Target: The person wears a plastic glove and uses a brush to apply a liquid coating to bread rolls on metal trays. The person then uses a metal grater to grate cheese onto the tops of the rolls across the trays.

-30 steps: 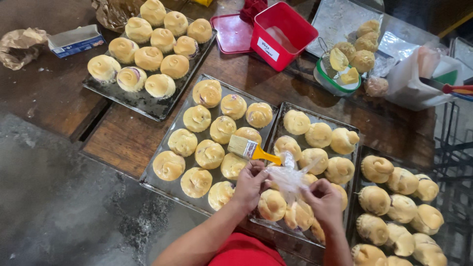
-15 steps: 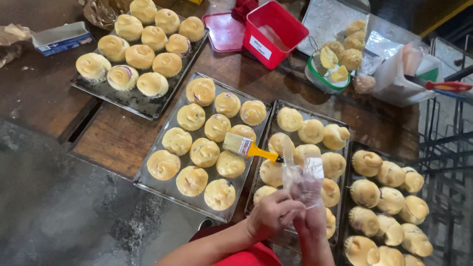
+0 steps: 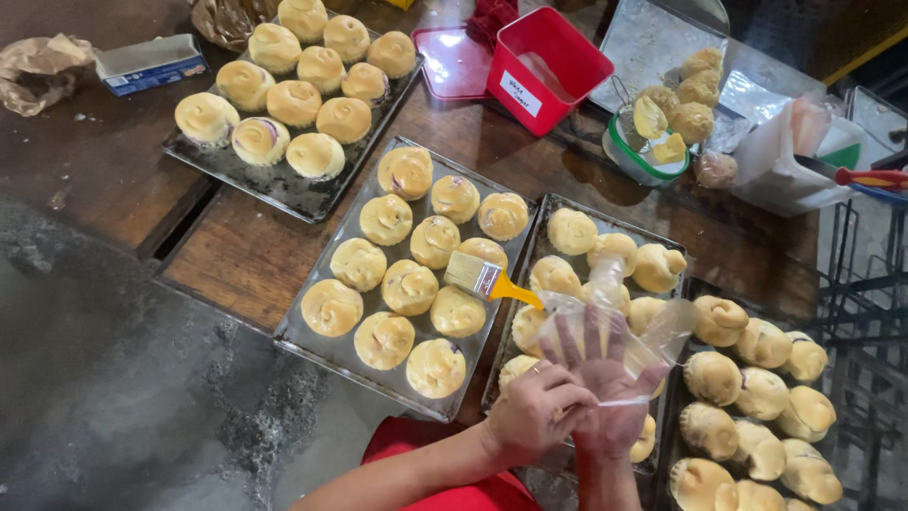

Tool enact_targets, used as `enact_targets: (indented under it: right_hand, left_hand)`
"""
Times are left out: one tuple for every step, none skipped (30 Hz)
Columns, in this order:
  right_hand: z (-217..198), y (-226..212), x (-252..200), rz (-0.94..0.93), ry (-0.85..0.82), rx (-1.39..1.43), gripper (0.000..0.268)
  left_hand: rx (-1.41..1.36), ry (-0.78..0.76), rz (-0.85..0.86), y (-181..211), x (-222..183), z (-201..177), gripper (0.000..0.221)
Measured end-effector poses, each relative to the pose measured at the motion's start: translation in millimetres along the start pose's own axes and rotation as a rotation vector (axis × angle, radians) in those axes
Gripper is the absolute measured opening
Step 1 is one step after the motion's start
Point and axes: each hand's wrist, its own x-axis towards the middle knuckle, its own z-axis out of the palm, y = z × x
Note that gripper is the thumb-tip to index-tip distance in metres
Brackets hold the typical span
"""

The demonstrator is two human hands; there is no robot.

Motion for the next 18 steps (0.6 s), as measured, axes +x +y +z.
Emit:
enact_targets:
  right_hand:
    - [-2.3,1.7,-1.6,0.022,-0.013,0.014,0.078]
    - [-4.0,3.5,-3.1,0.043,-0.026,0.028,0.08]
    - [-4.4,5.4,-2.8,0.061,-0.043,0.042,0.081]
    - [-3.5,7.5,-3.0,0.057,-0.126,0.104,0.084]
    - [-1.7,9.4,-4.8,0.054,-0.206,0.167,0.088]
    - [1.6,11.1,-6.8,0.051,-0.286,0.229,0.091]
    - [6.3,13.3,-7.9,0.067,-0.333,0.273,0.091]
    - [12.4,15.8,-9.2,0.083,-0.381,0.316,0.092]
    - [19.5,17.7,-10.8,0.1,-0.428,0.361,0.094]
    - [27.5,18.1,-12.3,0.115,-0.428,0.356,0.093]
    - [35.5,17.3,-15.6,0.128,-0.424,0.351,0.093]
    - [43.6,16.7,-18.2,0.142,-0.421,0.345,0.092]
    - [51.7,16.9,-17.3,0.111,-0.267,0.109,0.095]
    - [58.9,16.9,-16.2,0.079,-0.111,-0.124,0.098]
    - [64.2,16.5,-15.5,0.046,0.05,-0.356,0.101]
    - [67.4,15.9,-14.0,0.065,-0.015,-0.34,0.101]
    - [67.5,16.0,-11.7,0.082,-0.079,-0.324,0.1]
    - [65.2,16.3,-9.3,0.098,-0.143,-0.308,0.099]
  left_hand:
    - [0.004,-0.015,0.005,1.9,-1.3,-0.5,0.011]
    - [0.008,-0.03,0.011,3.9,-2.6,-0.9,0.01]
    - [0.018,-0.026,0.025,5.0,-2.7,-1.8,0.009]
    - [0.029,-0.023,0.04,6.7,-3.3,-2.6,0.009]
    - [0.038,-0.019,0.051,9.1,-4.6,-3.3,0.009]
    - [0.031,-0.023,0.048,10.8,-5.8,-4.5,0.009]
    - [0.025,-0.024,0.044,11.7,-6.9,-6.1,0.009]
    - [0.019,-0.025,0.04,12.2,-7.8,-7.9,0.009]
    - [0.014,-0.032,0.036,12.9,-8.9,-9.5,0.009]
    - [0.008,-0.039,0.032,13.7,-10.1,-10.7,0.009]
    - [0.0,-0.048,0.026,15.5,-12.3,-10.6,0.01]
    - [-0.01,-0.041,0.04,17.6,-14.4,-10.3,0.01]
    - [-0.016,-0.034,0.06,18.4,-14.8,-10.4,0.01]
    - [-0.023,-0.026,0.079,19.2,-14.9,-10.4,0.01]
    - [-0.029,-0.042,0.071,20.0,-15.5,-10.4,0.011]
    - [-0.036,-0.057,0.062,19.9,-15.8,-10.2,0.011]
    - [-0.043,-0.074,0.056,18.3,-15.8,-9.6,0.011]
    - [-0.117,-0.11,-0.037,16.0,-15.7,-9.2,0.014]
